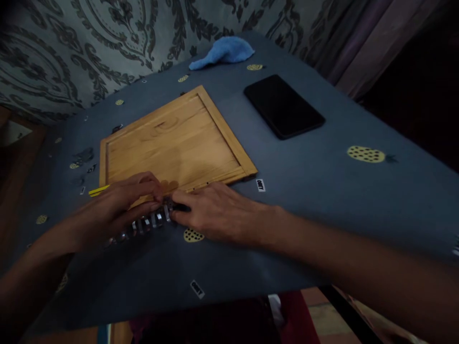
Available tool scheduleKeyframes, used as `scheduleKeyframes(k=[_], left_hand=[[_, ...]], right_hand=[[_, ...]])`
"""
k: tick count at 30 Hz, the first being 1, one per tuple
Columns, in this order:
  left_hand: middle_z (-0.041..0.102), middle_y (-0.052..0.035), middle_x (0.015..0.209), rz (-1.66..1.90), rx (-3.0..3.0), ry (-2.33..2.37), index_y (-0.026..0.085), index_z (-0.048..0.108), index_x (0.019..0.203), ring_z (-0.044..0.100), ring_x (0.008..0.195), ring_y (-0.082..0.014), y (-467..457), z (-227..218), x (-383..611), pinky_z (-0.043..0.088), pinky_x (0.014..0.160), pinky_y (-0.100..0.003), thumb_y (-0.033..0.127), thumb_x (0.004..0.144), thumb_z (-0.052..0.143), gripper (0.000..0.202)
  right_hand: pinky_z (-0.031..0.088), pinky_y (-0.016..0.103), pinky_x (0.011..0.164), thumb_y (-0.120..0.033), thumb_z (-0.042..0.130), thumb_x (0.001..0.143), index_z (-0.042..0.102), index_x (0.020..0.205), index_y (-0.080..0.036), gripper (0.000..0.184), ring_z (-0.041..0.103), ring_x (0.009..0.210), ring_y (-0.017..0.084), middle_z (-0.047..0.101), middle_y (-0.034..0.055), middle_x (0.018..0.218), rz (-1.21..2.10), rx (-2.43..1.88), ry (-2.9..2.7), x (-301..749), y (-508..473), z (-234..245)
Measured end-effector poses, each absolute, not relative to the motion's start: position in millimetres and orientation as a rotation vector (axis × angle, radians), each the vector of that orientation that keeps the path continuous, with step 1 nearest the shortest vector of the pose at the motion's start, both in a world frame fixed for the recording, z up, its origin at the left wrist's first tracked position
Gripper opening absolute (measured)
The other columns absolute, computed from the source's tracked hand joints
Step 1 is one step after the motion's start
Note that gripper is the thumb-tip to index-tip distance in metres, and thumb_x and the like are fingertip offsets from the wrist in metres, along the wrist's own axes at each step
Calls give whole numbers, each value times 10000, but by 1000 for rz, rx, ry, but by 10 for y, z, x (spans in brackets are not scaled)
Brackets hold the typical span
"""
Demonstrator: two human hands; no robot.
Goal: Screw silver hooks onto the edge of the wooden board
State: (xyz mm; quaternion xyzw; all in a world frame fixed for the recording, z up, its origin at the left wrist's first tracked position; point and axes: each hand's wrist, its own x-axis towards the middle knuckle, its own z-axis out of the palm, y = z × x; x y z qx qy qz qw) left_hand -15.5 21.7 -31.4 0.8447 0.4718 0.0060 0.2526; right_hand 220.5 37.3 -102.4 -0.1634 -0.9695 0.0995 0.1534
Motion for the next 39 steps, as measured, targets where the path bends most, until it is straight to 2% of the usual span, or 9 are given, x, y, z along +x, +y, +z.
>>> scheduleKeyframes(k=[9,15,20,29,39], left_hand=[[651,-45,1071,-54,2311,1263,273,639,1003,633,995,-225,298,-329,-131,548,861,-345,414,998,445,240],[648,-59,1084,-109,2288,1258,235,633,1016,609,1000,-210,316,-311,-117,510,883,-321,381,1001,453,232],[626,-50,1061,-89,2255,1198,224,615,987,588,955,-191,347,-322,-120,468,834,-296,359,999,468,200],[577,35,923,-21,2139,1147,227,584,937,546,853,-109,384,-306,-69,397,771,-232,355,1015,491,177],[575,18,856,-11,1982,1121,190,633,879,548,775,-102,488,-306,-66,412,690,-215,329,965,550,184]], right_hand=[[436,266,628,-202,482,1028,647,1145,-205,203,607,797,125,658,55,1124,297,-483,-2754,2211,368,-1039],[406,278,612,-191,506,1014,637,1154,-195,192,590,787,128,638,79,1184,287,-442,-2808,2233,382,-985],[402,285,610,-157,483,1013,625,1170,-201,216,579,787,129,616,84,1206,284,-420,-2829,2246,387,-974],[400,294,621,-165,473,1019,626,1132,-195,192,570,785,130,612,86,1192,330,-409,-2824,2258,392,-954],[362,305,600,-164,487,1012,638,1127,-190,192,571,767,135,613,85,1180,350,-409,-2821,2254,392,-959]])
